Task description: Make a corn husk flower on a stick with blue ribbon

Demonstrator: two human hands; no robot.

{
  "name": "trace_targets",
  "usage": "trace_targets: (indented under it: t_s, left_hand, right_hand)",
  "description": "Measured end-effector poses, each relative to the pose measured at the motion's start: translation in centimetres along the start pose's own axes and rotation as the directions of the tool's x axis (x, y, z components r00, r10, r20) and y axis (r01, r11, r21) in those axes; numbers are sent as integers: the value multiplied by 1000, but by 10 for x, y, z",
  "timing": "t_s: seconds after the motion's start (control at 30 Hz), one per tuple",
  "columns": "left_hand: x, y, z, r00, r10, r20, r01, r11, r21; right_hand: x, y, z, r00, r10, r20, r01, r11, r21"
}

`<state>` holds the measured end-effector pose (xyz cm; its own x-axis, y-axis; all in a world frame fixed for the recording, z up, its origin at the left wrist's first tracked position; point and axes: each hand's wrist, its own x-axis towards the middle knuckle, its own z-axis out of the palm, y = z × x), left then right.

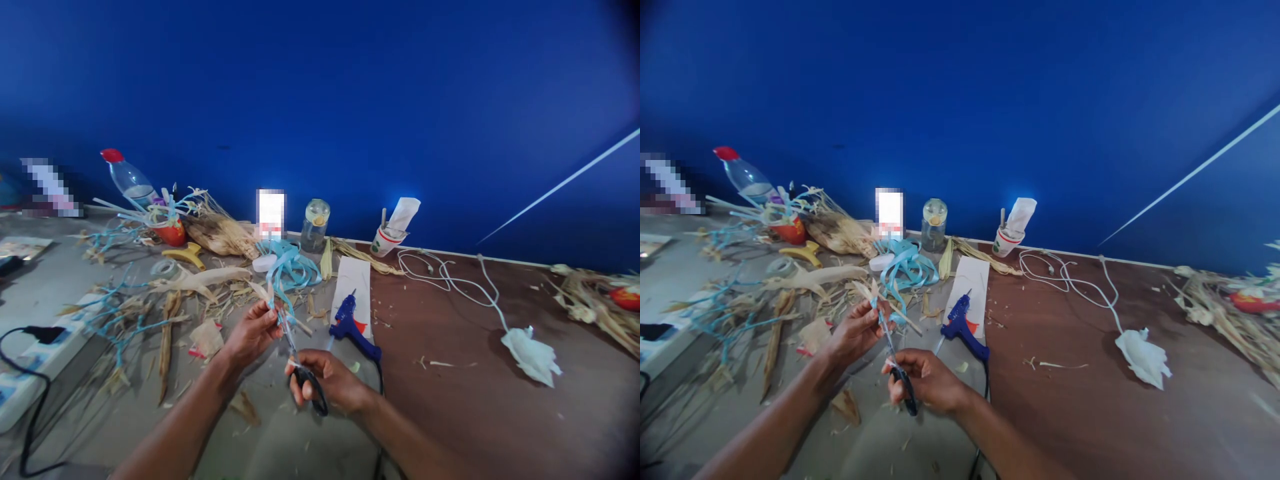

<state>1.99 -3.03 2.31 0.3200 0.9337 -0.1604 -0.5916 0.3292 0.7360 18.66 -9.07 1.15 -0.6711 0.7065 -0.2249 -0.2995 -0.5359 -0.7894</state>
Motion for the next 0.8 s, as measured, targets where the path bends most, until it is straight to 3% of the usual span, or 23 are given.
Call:
trace_targets:
  t_s: [0.33, 0.53, 0.8]
  left_hand:
    - [-2, -1, -3, 987, -111, 112, 100, 990, 103]
    - [-2, -1, -2, 985, -108, 138, 90, 987, 132]
    - [-1, -1, -3, 978, -90, 190, 60, 985, 159]
  right_hand:
    - [5, -3, 1, 996, -41, 75, 40, 999, 18]
    - [3, -4, 1, 995, -48, 89, 43, 998, 49]
    - [3, 5, -2, 998, 41, 57, -45, 998, 53]
